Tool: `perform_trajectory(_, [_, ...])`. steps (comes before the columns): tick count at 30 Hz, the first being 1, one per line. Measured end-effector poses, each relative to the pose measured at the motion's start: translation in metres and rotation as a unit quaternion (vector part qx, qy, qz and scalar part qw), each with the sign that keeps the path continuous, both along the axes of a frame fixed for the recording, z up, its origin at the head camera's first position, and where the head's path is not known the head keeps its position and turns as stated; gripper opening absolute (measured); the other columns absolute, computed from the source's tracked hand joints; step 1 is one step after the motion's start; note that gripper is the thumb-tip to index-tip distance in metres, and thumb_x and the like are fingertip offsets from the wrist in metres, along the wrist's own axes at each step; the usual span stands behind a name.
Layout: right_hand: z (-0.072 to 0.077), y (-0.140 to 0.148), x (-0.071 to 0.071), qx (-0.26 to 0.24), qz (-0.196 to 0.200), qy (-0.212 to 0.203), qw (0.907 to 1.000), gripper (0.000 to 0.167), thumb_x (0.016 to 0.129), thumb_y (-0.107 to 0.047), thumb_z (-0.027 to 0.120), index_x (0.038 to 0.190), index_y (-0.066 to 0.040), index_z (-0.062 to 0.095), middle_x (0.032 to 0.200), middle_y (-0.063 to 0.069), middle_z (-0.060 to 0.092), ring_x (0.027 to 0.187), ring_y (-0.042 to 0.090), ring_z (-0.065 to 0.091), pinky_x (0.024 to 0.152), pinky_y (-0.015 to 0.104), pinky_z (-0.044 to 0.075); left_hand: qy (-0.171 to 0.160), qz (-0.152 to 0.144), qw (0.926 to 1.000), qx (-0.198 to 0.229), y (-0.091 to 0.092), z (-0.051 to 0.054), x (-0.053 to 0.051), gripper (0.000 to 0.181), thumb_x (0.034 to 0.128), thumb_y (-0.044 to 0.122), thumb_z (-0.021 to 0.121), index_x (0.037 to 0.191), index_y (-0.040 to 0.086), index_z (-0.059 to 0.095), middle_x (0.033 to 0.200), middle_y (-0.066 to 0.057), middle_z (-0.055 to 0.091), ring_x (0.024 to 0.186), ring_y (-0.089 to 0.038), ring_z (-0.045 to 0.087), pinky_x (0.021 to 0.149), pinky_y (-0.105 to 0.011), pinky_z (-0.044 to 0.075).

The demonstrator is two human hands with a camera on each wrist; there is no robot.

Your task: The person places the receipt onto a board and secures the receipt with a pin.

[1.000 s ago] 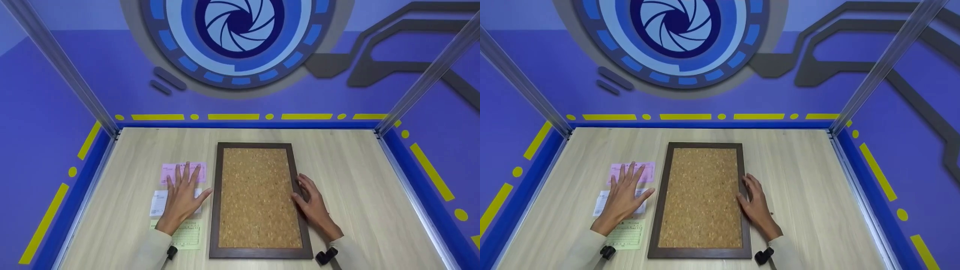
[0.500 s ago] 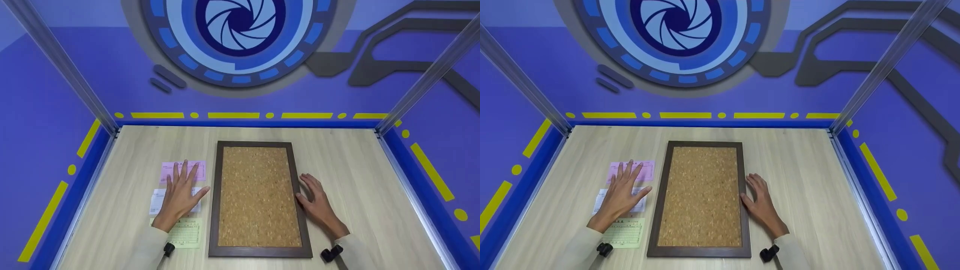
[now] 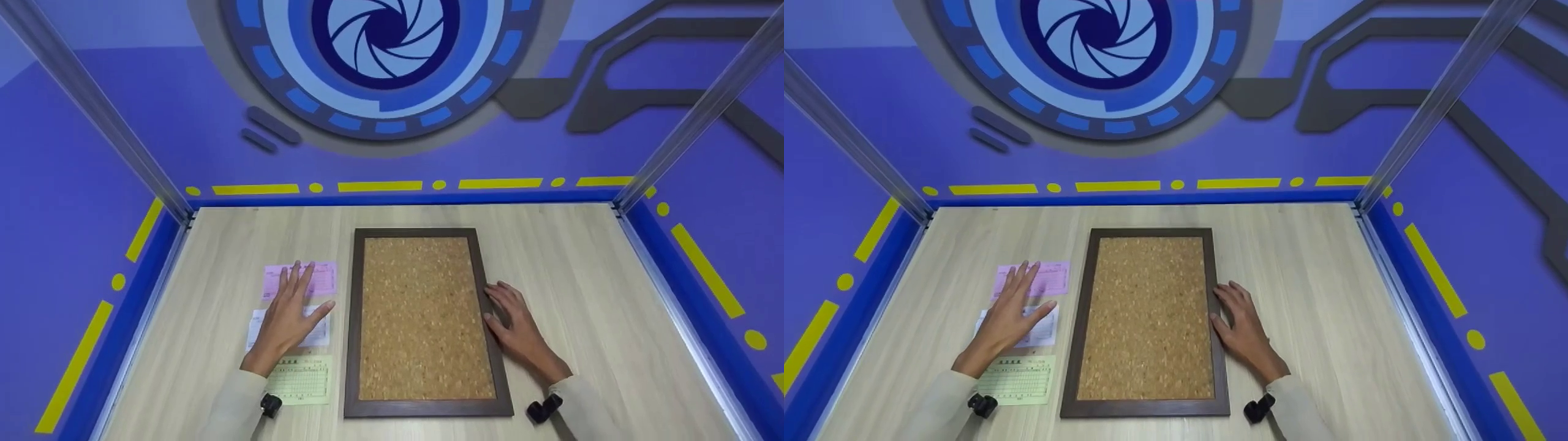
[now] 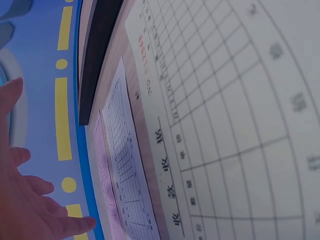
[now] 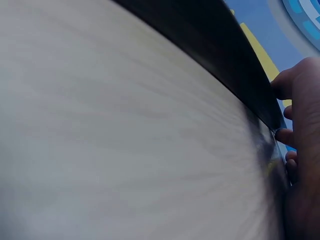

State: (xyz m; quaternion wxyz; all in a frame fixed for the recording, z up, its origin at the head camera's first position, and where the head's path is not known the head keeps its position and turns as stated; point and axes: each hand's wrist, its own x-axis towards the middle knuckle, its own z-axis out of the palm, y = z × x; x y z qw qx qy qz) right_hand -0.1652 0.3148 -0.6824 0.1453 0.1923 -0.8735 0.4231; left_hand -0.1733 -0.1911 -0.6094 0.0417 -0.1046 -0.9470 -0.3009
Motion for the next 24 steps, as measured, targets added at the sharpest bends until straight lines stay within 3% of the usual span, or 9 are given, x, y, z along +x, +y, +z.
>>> perform_trajectory(3, [0.001,0.0,-0.001,0.004,0.002,0.0,1.0,0.052,0.097,-0.001,0.077,0.147,0.006,0.063,0.154,0.025,0.061,0.15,0.054,0.042,0.123,0.049,0.029,-0.007,0.001,0.9998,0.017,-0.003,0.002,0.0,0.099,0.1022,0.059,0.072,0.177,0.018,0.022,0.182,-0.02,0.018,0.166,-0.05,0.018,0.122,-0.077,0.032])
perform_trajectory(7, [0.003,-0.001,-0.001,0.003,0.005,0.002,1.0,0.052,0.097,0.0,0.077,0.146,0.007,0.064,0.153,0.027,0.061,0.149,0.056,0.042,0.126,0.03,0.023,-0.017,-0.008,0.9988,0.044,-0.005,0.006,0.0,0.097,0.1039,0.052,0.074,0.178,0.017,0.021,0.181,-0.018,0.023,0.165,-0.047,0.025,0.126,-0.07,0.031])
perform_trajectory(9, [0.003,-0.001,0.0,0.002,0.004,0.004,1.0,0.052,0.096,0.0,0.077,0.146,0.008,0.064,0.152,0.027,0.061,0.149,0.056,0.042,0.126,0.028,0.022,-0.018,-0.015,0.9983,0.053,-0.006,0.007,-0.001,0.095,0.1045,0.048,0.074,0.177,0.016,0.022,0.18,-0.018,0.027,0.164,-0.047,0.027,0.128,-0.068,0.029])
perform_trajectory(15, [0.003,-0.001,0.0,0.004,0.005,0.001,1.0,0.049,0.097,0.001,0.075,0.145,0.008,0.064,0.152,0.027,0.061,0.149,0.056,0.042,0.12,0.065,0.03,-0.005,-0.021,0.9982,0.055,-0.012,0.005,-0.004,0.088,0.1055,0.043,0.075,0.174,0.009,0.031,0.175,-0.022,0.037,0.162,-0.048,0.032,0.128,-0.068,0.03])
perform_trajectory(17, [0.003,-0.001,0.0,0.002,0.005,-0.001,1.0,0.049,0.098,0.001,0.074,0.145,0.008,0.065,0.152,0.027,0.061,0.149,0.056,0.042,0.119,0.07,0.029,-0.001,-0.022,0.9981,0.057,-0.015,0.003,-0.007,0.085,0.1057,0.041,0.075,0.172,0.007,0.034,0.173,-0.024,0.039,0.161,-0.048,0.033,0.127,-0.068,0.031])
perform_trajectory(20, [0.003,-0.001,0.001,-0.001,0.003,-0.003,1.0,0.049,0.098,0.0,0.075,0.145,0.007,0.065,0.151,0.027,0.062,0.149,0.055,0.042,0.12,0.064,0.029,-0.003,-0.025,0.9975,0.067,-0.019,0.002,-0.011,0.081,0.1058,0.038,0.075,0.17,0.004,0.039,0.171,-0.025,0.041,0.161,-0.046,0.035,0.128,-0.067,0.031])
perform_trajectory(24, [0.001,-0.001,0.002,0.001,0.002,-0.004,1.0,0.049,0.098,0.0,0.075,0.146,0.005,0.066,0.151,0.026,0.062,0.15,0.053,0.042,0.127,0.036,0.024,-0.019,-0.025,0.995,0.095,-0.025,0.002,-0.015,0.076,0.1054,0.035,0.077,0.166,0.002,0.045,0.17,-0.025,0.044,0.16,-0.045,0.036,0.129,-0.064,0.029])
